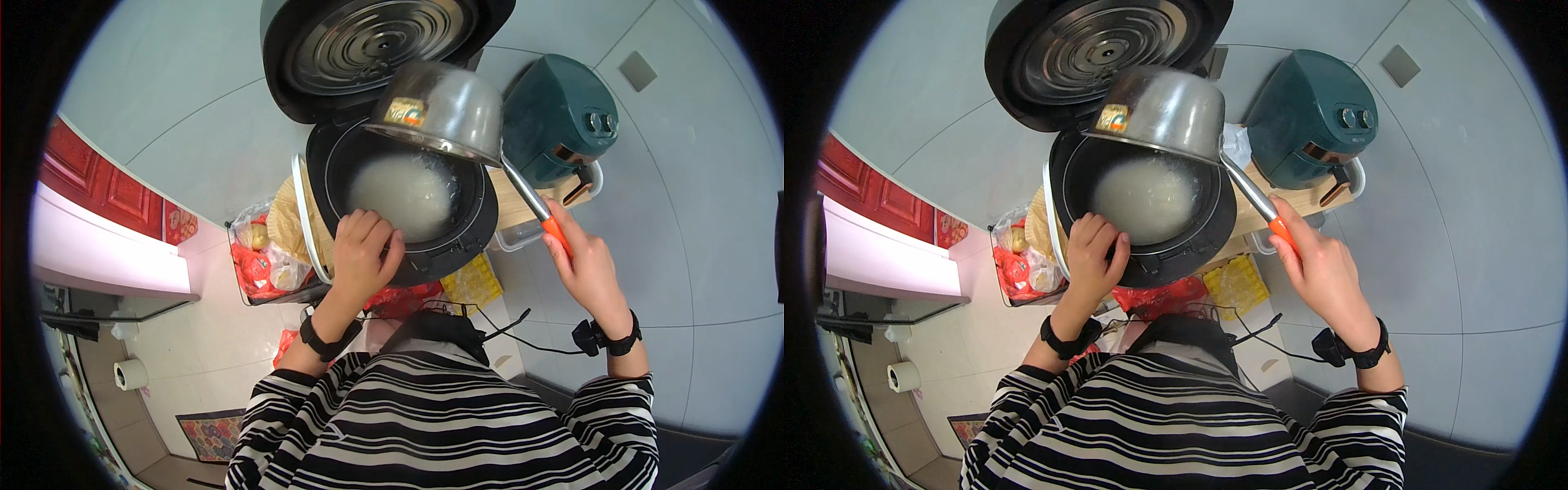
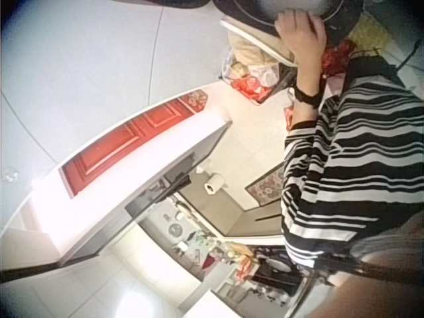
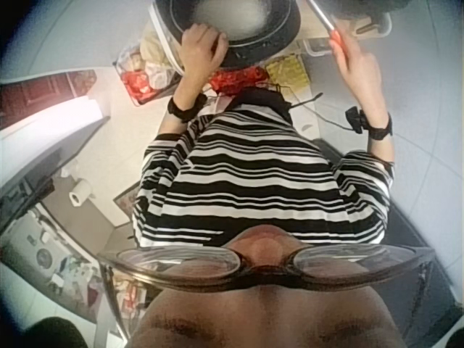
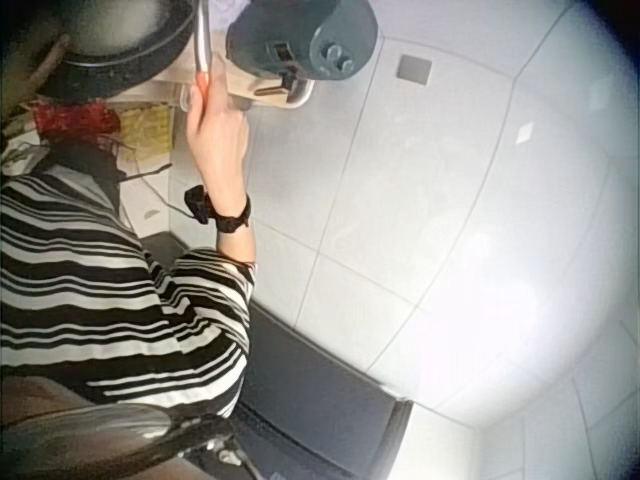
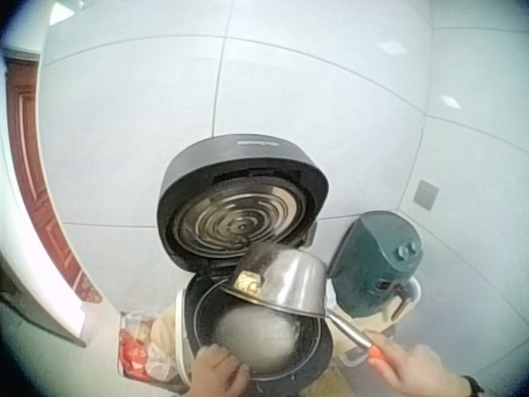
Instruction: The person rinses rice in a small pot at the sink, transfers the rice into a rice cooker pot, adds water, and starts the rice cooker. The person then retrieves a bag of frozen dumplings from the freezer and places several dumplings into a pan of boiling water on the stove.
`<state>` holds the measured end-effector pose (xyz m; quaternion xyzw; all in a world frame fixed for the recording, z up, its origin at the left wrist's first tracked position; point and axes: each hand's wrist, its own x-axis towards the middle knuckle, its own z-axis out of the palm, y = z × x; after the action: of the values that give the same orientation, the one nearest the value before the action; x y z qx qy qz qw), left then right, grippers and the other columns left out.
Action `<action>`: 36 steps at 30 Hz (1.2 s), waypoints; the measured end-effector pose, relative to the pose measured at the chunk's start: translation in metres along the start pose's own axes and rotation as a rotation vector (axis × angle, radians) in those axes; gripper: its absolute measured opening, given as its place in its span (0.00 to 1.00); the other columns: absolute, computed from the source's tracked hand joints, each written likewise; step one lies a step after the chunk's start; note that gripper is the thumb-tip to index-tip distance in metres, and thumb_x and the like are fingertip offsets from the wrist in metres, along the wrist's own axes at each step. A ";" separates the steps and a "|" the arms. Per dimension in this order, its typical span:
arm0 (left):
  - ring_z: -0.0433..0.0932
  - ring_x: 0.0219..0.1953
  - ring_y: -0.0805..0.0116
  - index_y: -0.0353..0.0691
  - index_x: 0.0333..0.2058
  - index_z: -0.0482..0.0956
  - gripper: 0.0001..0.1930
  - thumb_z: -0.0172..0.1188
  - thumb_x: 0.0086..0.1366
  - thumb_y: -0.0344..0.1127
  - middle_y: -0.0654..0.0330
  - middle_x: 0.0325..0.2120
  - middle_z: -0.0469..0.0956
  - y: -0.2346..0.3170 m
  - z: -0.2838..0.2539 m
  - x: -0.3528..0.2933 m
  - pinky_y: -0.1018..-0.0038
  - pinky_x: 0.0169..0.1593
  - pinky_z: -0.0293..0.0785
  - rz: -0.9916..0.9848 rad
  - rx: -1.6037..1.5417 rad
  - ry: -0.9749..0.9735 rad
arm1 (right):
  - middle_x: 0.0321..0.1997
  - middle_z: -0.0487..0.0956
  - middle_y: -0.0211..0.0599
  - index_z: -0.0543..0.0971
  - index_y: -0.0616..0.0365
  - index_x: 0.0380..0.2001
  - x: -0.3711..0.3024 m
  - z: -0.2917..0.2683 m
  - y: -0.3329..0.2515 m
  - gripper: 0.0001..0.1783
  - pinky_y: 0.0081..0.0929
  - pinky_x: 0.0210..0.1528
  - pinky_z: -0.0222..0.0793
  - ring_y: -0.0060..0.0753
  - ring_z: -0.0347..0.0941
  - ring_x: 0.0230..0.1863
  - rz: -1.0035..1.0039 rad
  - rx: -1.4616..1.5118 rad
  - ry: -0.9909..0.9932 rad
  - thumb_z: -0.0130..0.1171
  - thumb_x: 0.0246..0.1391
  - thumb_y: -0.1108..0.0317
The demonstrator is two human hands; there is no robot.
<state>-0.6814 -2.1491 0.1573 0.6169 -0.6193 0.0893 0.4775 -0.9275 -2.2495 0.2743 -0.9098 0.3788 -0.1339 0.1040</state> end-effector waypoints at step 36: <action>0.66 0.24 0.58 0.35 0.19 0.69 0.03 0.54 0.45 0.27 0.56 0.19 0.67 0.003 -0.005 0.008 0.68 0.29 0.60 -0.019 -0.038 -0.100 | 0.23 0.73 0.39 0.64 0.48 0.53 0.002 0.001 0.009 0.25 0.25 0.17 0.63 0.36 0.68 0.16 -0.159 -0.081 0.047 0.52 0.49 0.66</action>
<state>-0.6800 -2.1505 0.1670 0.6172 -0.6381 0.0422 0.4584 -0.9318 -2.2576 0.2706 -0.9370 0.3130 -0.1475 0.0471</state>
